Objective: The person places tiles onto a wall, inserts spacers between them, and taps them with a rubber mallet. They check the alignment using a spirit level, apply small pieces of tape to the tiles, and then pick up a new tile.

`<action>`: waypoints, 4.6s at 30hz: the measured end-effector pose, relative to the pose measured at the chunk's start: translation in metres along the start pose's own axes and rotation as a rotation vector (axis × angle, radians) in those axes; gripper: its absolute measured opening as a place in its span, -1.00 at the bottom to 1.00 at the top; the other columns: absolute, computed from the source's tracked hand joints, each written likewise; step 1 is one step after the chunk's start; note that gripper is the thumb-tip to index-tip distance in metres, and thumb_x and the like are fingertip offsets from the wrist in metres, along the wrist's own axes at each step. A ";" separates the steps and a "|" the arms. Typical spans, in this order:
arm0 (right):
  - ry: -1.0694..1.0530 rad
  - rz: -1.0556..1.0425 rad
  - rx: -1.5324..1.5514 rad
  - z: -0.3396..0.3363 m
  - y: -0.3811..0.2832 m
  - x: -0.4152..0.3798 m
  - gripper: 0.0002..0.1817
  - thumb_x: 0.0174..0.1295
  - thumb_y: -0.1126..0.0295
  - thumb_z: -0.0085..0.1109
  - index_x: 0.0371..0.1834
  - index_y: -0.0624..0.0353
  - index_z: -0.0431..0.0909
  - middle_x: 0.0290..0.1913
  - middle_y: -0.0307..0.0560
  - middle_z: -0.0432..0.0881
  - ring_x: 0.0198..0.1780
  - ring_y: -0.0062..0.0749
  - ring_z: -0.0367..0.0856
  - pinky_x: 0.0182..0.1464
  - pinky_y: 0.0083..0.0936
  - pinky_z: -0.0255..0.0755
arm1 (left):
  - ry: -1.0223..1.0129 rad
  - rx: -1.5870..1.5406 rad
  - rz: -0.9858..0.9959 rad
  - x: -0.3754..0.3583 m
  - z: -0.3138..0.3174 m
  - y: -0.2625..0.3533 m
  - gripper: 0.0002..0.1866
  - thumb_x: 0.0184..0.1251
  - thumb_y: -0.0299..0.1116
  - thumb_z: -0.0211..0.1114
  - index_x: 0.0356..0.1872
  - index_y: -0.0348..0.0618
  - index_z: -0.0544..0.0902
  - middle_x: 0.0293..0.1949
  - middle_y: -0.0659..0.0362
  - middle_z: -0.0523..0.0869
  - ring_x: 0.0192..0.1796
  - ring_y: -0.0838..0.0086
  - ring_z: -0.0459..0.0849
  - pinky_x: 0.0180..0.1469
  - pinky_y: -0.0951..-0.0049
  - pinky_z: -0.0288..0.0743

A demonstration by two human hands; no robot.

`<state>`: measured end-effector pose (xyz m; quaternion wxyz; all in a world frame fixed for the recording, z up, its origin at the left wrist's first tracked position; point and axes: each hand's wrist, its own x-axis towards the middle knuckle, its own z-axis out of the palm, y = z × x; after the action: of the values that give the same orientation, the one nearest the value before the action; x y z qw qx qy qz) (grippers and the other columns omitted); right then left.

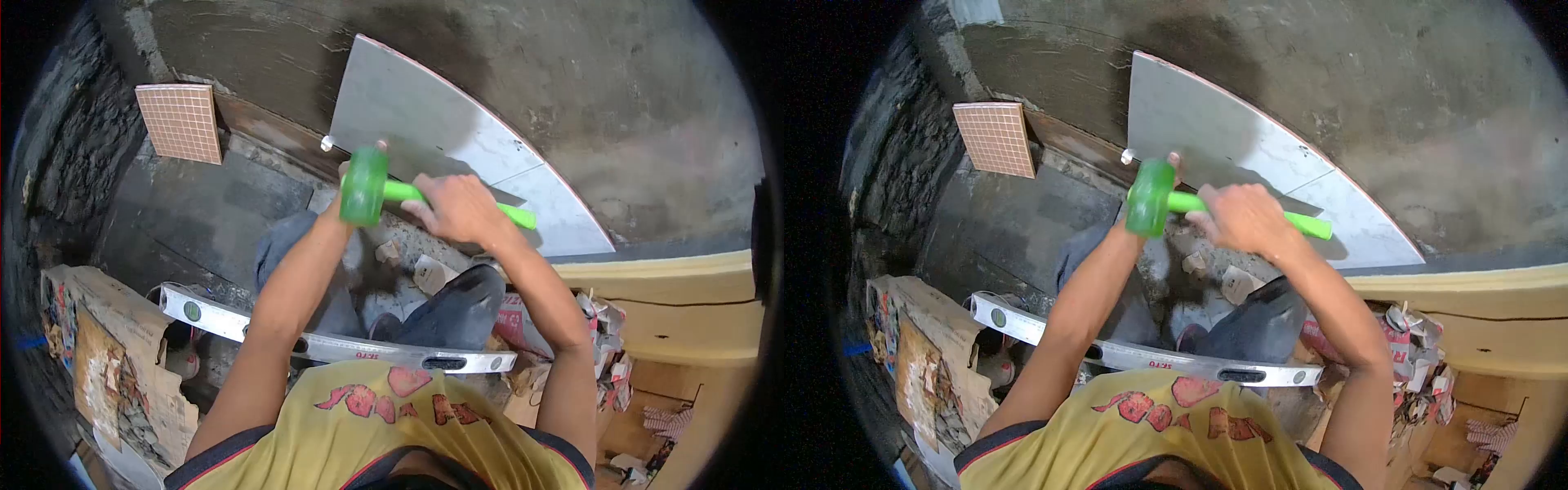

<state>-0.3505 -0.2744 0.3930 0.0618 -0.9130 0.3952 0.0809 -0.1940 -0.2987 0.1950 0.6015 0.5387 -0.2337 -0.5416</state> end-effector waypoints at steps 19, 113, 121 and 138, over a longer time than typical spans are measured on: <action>0.020 0.085 0.058 0.004 0.015 -0.015 -0.52 0.43 -0.08 0.04 -0.11 0.18 0.57 -0.46 0.21 0.68 -0.31 0.23 0.69 -0.20 0.07 0.54 | -0.263 -0.723 -0.094 0.035 -0.013 -0.044 -0.78 0.44 -0.34 0.26 -0.11 -0.30 0.70 -0.28 0.11 0.74 -0.33 0.39 0.75 -0.32 0.35 0.66; 1.345 0.864 2.162 0.248 0.143 -0.180 -0.71 0.42 0.30 0.24 0.10 0.16 0.53 -0.14 -0.16 0.68 -0.25 -0.42 0.64 -0.16 -0.31 0.70 | 0.024 -0.306 -0.195 -0.007 -0.034 0.027 -0.61 0.46 -0.45 0.26 0.22 -0.30 0.43 0.20 0.05 0.58 0.40 0.21 0.45 0.62 -0.06 0.05; 1.399 0.961 2.073 0.256 0.147 -0.177 -0.79 0.45 0.32 0.19 0.02 0.17 0.58 -0.17 -0.15 0.69 -0.27 -0.41 0.64 -0.09 -0.26 0.64 | -0.076 -0.202 -0.185 -0.018 -0.010 0.015 -0.60 0.59 -0.41 0.12 0.34 -0.22 0.34 0.25 -0.01 0.56 0.29 0.15 0.58 0.32 -0.03 0.49; 1.474 1.002 2.028 0.243 0.140 -0.167 -0.77 0.44 0.33 0.16 0.06 0.18 0.50 -0.12 -0.14 0.68 -0.28 -0.43 0.62 -0.26 -0.40 0.63 | 0.115 -0.212 -0.224 -0.023 0.012 0.016 -0.71 0.57 -0.42 0.12 0.21 -0.25 0.46 0.12 0.09 0.62 0.17 0.25 0.62 0.17 0.06 0.56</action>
<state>-0.5893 -0.2076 0.1810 0.4429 -0.0549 0.5093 -0.7358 -0.2053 -0.2851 0.2204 0.6032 0.5250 -0.0790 -0.5952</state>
